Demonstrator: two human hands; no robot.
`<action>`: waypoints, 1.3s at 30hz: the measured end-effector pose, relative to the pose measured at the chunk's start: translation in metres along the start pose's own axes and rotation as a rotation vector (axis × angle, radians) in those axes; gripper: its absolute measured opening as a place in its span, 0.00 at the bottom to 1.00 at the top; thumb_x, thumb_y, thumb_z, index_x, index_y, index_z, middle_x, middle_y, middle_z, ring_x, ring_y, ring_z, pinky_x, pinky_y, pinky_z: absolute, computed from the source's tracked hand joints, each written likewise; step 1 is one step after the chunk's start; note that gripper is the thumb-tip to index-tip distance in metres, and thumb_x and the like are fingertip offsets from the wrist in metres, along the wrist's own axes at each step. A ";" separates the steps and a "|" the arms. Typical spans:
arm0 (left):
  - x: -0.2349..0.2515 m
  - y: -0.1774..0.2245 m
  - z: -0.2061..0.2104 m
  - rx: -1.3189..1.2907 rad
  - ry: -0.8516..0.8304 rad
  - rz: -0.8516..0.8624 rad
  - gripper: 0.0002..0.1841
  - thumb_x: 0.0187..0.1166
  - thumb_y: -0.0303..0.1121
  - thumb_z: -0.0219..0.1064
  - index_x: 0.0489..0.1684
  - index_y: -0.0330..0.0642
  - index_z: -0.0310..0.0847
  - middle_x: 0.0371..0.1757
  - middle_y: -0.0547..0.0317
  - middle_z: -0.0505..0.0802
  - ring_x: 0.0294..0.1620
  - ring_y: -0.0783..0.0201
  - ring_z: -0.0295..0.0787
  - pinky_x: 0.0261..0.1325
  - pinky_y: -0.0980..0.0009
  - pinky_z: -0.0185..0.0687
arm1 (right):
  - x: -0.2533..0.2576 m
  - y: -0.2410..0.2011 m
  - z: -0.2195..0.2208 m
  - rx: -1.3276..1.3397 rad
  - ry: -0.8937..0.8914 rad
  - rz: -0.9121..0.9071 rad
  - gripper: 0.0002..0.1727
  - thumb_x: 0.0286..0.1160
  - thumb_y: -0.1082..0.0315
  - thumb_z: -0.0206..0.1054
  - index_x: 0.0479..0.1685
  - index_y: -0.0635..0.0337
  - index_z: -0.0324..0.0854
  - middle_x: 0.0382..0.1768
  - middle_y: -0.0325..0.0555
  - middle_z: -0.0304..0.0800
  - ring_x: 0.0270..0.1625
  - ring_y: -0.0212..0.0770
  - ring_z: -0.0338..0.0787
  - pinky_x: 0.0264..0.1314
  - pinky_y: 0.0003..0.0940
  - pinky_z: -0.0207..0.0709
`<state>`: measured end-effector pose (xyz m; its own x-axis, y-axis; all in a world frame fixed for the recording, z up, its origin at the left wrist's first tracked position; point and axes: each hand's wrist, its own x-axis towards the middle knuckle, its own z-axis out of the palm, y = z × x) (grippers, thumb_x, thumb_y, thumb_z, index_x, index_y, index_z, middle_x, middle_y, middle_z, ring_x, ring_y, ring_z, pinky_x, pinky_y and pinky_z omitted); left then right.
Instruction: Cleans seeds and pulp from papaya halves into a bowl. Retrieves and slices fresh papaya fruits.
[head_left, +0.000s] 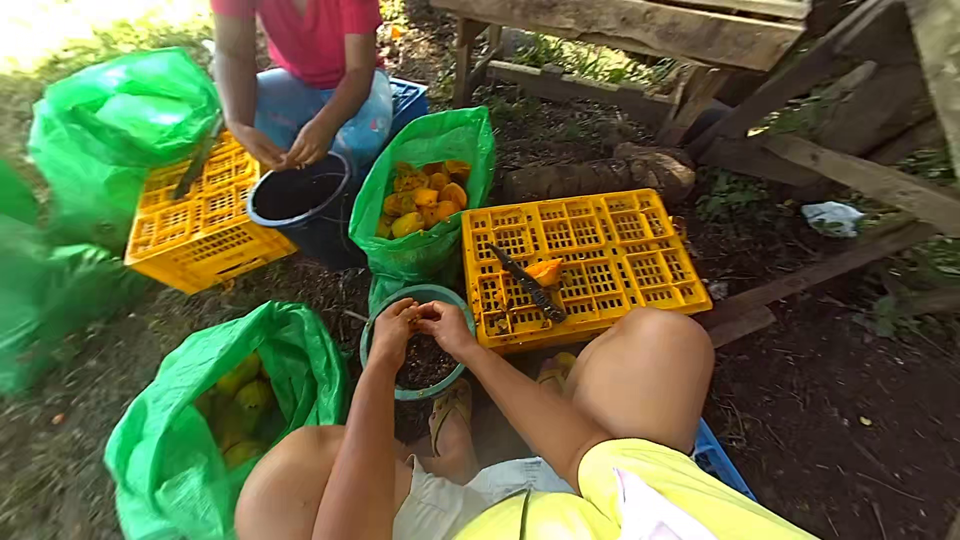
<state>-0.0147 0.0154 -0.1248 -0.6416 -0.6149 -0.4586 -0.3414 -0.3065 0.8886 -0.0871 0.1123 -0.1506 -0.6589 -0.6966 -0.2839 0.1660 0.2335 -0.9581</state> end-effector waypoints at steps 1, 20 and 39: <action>0.004 -0.001 0.007 -0.025 0.027 0.008 0.16 0.89 0.26 0.57 0.69 0.30 0.75 0.55 0.44 0.89 0.45 0.61 0.89 0.50 0.64 0.86 | 0.001 -0.003 -0.002 -0.046 0.001 0.005 0.16 0.77 0.76 0.70 0.62 0.74 0.83 0.58 0.63 0.91 0.60 0.49 0.91 0.69 0.44 0.83; -0.014 0.002 0.026 -0.652 -0.200 0.073 0.29 0.94 0.51 0.35 0.64 0.46 0.82 0.60 0.58 0.93 0.58 0.64 0.91 0.61 0.65 0.85 | -0.022 -0.022 -0.007 -0.177 0.270 -0.204 0.10 0.75 0.73 0.73 0.52 0.68 0.89 0.60 0.61 0.88 0.63 0.55 0.88 0.69 0.55 0.80; -0.008 -0.003 0.047 -0.414 0.037 -0.126 0.24 0.96 0.48 0.36 0.43 0.43 0.75 0.28 0.65 0.87 0.28 0.71 0.86 0.38 0.72 0.85 | -0.032 -0.036 -0.024 -0.468 0.005 -0.029 0.17 0.90 0.69 0.56 0.65 0.65 0.86 0.63 0.64 0.88 0.70 0.58 0.85 0.77 0.52 0.75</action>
<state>-0.0411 0.0552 -0.1241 -0.5851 -0.5774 -0.5694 -0.1060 -0.6417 0.7596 -0.0896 0.1426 -0.1063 -0.6620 -0.7046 -0.2555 -0.2009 0.4953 -0.8452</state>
